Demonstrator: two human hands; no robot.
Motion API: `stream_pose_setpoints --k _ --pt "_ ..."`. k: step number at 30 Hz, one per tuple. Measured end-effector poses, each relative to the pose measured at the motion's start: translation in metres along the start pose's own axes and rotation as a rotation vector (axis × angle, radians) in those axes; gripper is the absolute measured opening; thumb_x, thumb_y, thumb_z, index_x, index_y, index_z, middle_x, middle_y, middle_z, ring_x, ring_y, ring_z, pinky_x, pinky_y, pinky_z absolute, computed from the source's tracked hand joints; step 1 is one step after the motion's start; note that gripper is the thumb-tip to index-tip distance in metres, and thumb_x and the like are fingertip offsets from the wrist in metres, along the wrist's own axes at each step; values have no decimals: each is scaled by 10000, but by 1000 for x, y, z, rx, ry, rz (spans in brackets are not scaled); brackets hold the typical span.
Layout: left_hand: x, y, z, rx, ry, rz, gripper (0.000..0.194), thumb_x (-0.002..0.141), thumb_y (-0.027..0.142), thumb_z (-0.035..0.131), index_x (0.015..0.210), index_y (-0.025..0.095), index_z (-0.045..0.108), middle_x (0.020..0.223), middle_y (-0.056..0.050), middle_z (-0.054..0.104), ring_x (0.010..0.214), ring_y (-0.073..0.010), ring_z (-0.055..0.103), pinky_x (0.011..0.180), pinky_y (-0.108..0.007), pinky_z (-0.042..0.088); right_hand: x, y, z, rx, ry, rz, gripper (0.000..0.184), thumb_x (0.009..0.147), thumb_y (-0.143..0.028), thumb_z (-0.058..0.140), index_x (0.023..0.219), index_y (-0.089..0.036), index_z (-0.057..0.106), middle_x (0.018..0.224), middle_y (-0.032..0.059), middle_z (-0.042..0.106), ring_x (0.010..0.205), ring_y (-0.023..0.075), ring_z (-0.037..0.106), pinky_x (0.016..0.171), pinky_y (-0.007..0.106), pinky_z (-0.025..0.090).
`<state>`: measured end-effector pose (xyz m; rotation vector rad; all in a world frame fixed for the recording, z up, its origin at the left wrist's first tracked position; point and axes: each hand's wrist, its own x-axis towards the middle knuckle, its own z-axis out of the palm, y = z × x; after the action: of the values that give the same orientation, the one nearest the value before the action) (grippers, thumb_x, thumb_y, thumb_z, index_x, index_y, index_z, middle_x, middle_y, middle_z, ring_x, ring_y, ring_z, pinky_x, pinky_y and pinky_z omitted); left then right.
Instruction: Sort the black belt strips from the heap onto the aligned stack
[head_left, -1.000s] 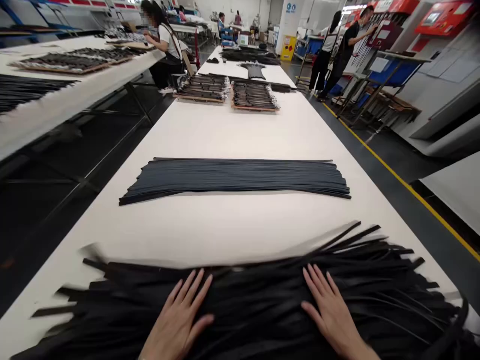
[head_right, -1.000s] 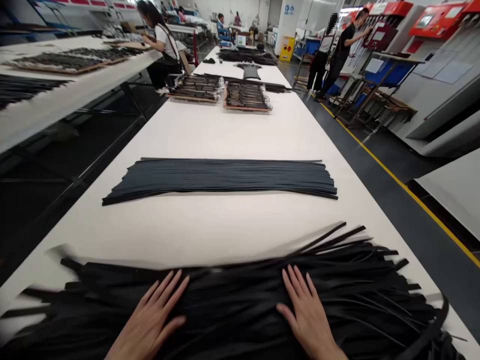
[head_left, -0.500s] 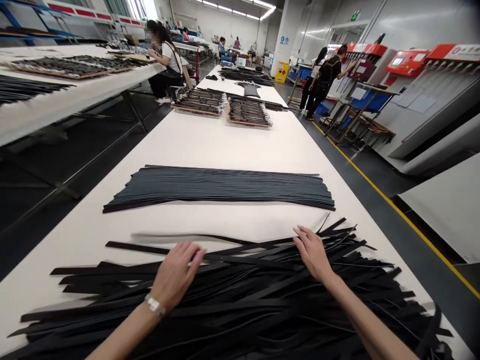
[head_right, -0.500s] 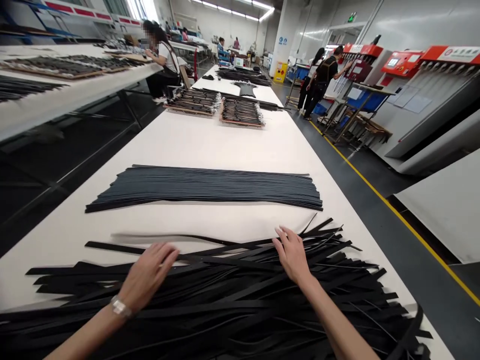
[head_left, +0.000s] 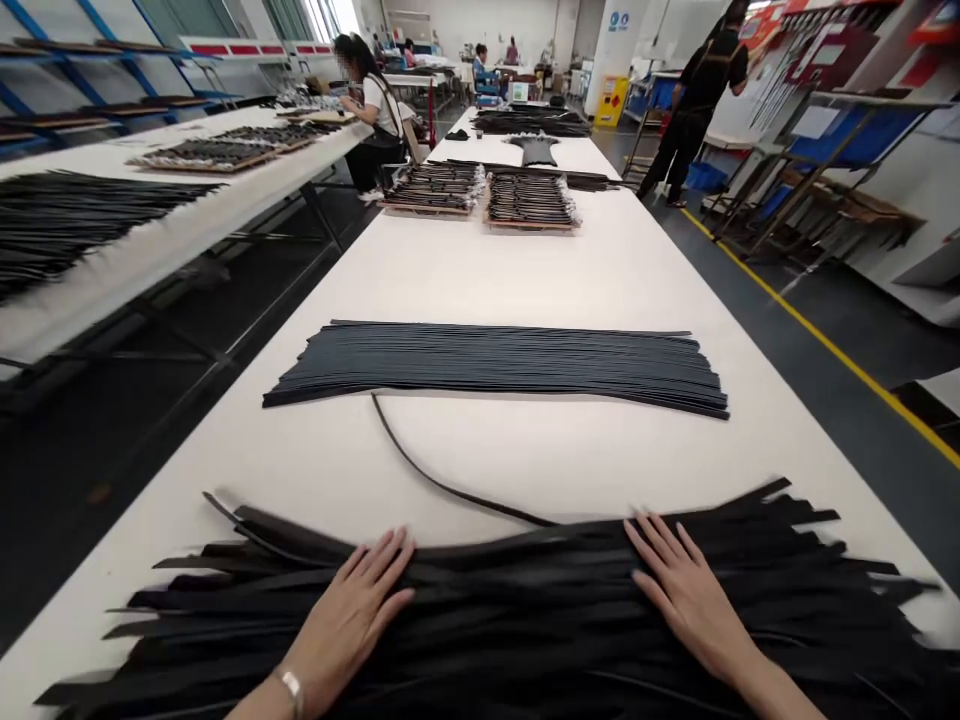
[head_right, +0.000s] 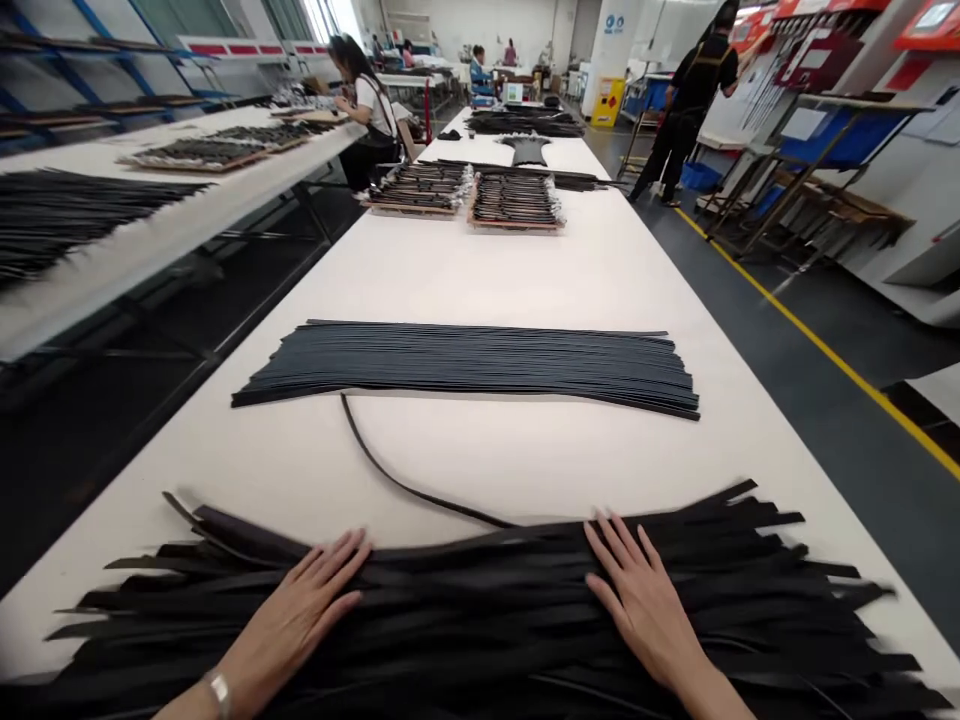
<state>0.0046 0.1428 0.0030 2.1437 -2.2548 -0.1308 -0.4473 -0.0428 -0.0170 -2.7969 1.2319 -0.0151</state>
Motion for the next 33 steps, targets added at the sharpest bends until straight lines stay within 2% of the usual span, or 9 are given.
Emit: stream_pose_setpoints --k 3,6,8,13,18,23,27,30,33 --pt "27 17 -26 -96 -28 -34 398 965 441 281 1150 309 608 1079 1 673 992 -177 610 863 -310 479 5 3 0 120 -60 -50 529 957 -464 294 1454 -349 153 1496 -24 238 1364 217 254 1116 473 245" --pt "81 37 -37 -116 93 22 425 953 433 333 1278 210 491 1218 -77 573 1129 -220 503 974 -370 410 26 -10 -4 204 12 40 513 978 -430 224 1464 -282 158 1486 10 273 1360 188 266 1115 434 264" --pt "99 43 -32 -78 39 104 432 925 451 406 1230 164 511 1142 -109 583 1085 -253 499 981 -427 388 33 -26 -5 182 43 10 537 968 -463 255 1461 -260 191 1494 25 255 1368 207 247 1120 448 246" --pt "38 17 -2 -147 -100 57 332 948 437 345 989 211 584 951 -50 607 934 -214 527 890 -383 429 1 -27 1 92 -8 -210 602 924 -503 378 1459 -302 191 1486 -12 278 1339 209 313 1129 403 236" --pt "2 -20 7 -11 113 -293 480 932 514 298 1229 203 511 1375 -122 436 1240 -280 395 978 -453 356 11 11 5 -26 105 30 561 954 -485 241 1461 -249 204 1502 37 237 1375 245 224 1108 499 207" --pt "-40 -45 9 100 29 -213 560 935 509 277 1448 290 228 1490 -37 317 1378 -218 252 1100 -446 197 -14 19 10 -70 66 44 628 923 -559 227 1467 -248 183 1521 47 179 1383 251 198 1092 493 244" --pt "-48 -64 6 134 32 -327 551 947 464 217 1454 245 224 1481 -70 328 1383 -233 244 1111 -512 146 -36 32 15 -51 100 85 590 927 -506 180 1453 -248 244 1497 72 255 1366 274 242 1064 547 259" --pt "-24 -47 -11 168 88 -396 520 950 370 225 1433 192 297 1481 -119 313 1392 -280 210 1099 -574 126 -43 33 17 -52 136 126 540 935 -381 126 1406 -257 359 1470 76 319 1370 298 222 1034 596 259" --pt "-4 -1 -33 135 153 -243 529 942 351 295 1451 214 251 1528 -100 194 1411 -289 132 1120 -556 100 -56 23 14 -63 130 92 531 934 -367 123 1398 -283 367 1456 58 348 1366 302 233 1032 604 252"
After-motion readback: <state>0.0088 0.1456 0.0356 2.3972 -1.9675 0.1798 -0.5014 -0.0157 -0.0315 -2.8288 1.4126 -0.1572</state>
